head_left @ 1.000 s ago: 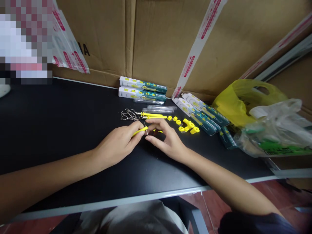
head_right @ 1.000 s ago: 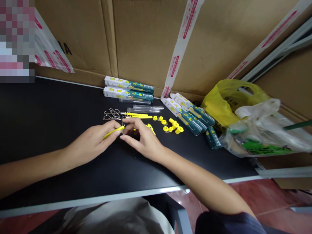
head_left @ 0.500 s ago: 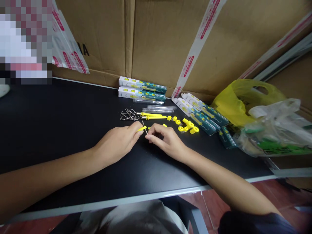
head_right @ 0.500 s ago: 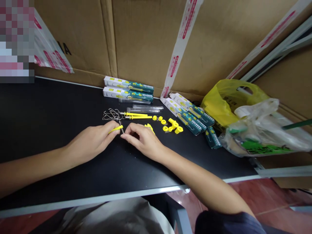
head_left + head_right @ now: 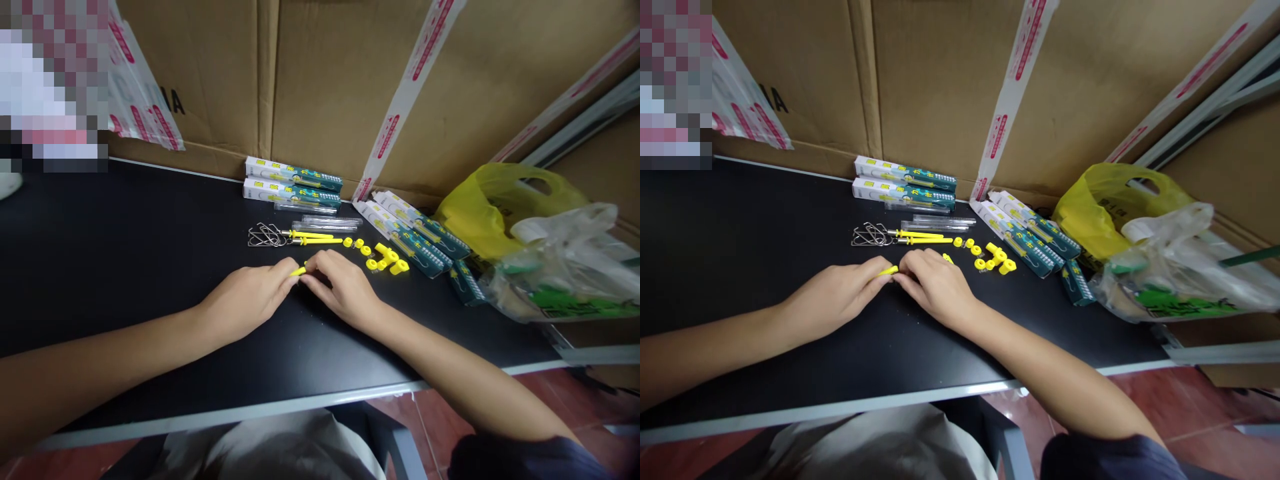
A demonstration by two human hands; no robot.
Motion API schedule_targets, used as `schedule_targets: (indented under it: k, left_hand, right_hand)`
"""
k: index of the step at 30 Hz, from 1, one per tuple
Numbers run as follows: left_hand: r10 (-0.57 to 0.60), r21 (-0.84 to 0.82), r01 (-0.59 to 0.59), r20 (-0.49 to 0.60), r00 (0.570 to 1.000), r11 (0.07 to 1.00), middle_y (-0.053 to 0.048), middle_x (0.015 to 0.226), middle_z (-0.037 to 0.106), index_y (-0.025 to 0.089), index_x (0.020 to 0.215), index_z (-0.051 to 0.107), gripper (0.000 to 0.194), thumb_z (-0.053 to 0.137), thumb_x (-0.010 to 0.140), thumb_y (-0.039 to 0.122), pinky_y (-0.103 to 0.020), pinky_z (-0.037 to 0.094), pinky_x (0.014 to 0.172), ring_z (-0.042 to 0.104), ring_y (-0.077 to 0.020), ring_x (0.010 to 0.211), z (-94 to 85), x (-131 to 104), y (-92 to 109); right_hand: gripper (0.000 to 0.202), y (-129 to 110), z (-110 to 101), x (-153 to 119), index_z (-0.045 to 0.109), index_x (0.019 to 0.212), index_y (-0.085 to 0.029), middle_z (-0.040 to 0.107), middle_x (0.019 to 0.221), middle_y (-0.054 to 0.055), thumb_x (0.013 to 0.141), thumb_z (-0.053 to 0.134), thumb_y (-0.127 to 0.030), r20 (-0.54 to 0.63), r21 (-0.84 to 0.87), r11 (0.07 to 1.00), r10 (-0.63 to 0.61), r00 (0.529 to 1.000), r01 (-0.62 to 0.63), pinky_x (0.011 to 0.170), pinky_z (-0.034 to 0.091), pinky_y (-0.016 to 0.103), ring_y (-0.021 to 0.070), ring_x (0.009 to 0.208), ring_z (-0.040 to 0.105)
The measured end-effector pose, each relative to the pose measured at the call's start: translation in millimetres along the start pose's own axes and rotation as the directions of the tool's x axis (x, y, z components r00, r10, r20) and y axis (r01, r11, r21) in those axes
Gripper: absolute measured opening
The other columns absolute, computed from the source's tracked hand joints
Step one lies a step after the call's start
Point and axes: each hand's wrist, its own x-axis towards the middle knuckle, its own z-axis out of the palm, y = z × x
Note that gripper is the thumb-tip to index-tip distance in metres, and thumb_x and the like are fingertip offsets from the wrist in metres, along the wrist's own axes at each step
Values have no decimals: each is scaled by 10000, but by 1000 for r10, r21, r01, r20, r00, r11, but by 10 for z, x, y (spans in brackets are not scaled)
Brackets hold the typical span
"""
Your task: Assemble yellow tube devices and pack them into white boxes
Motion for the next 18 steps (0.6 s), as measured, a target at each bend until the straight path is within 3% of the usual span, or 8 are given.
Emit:
schedule_targets:
  k: [2,6,11,14,18]
  left_hand:
    - [18,-94,-18,5,1000,995,-49,796,694,200,967,513,267,277,1010,316,-283,420,601,699,-225,737,-14,6,-4]
    - [62,-225,-68,-34,998,972,-76,911,708,188,1067,535,295,288,1007,338,-306,441,686,696,-234,822,-16,9,-28]
    - [78,-245,-85,-39,996,966,-35,758,649,187,911,554,305,308,996,347,-283,394,619,644,-194,684,-14,32,-80]
    - [84,-205,-88,-30,996,975,-16,712,621,197,821,536,283,345,980,335,-276,364,592,612,-176,641,-24,43,-111]
    - [53,-247,-63,-46,998,967,6,710,625,207,892,541,147,450,929,316,-254,361,558,612,-162,637,-52,36,-112]
  right_hand:
    - [107,7,-8,6,518,994,-198,631,967,69,963,513,-301,-12,103,995,-15,1000,16,758,467,306,186,894,562]
    - [237,7,7,1,463,1183,-203,613,1143,98,961,515,-265,-25,276,960,-40,999,46,884,492,351,194,1052,578]
    - [132,-10,-16,-2,473,1088,-199,616,957,43,957,458,-188,27,337,942,-20,999,10,756,505,279,143,837,606]
    - [87,-25,-67,14,475,1004,-206,609,897,25,935,444,-163,103,270,963,-12,995,-16,682,471,260,135,750,578]
    - [32,-35,-94,28,473,965,-214,609,846,11,935,480,-206,184,149,989,-10,983,-18,628,420,253,137,686,550]
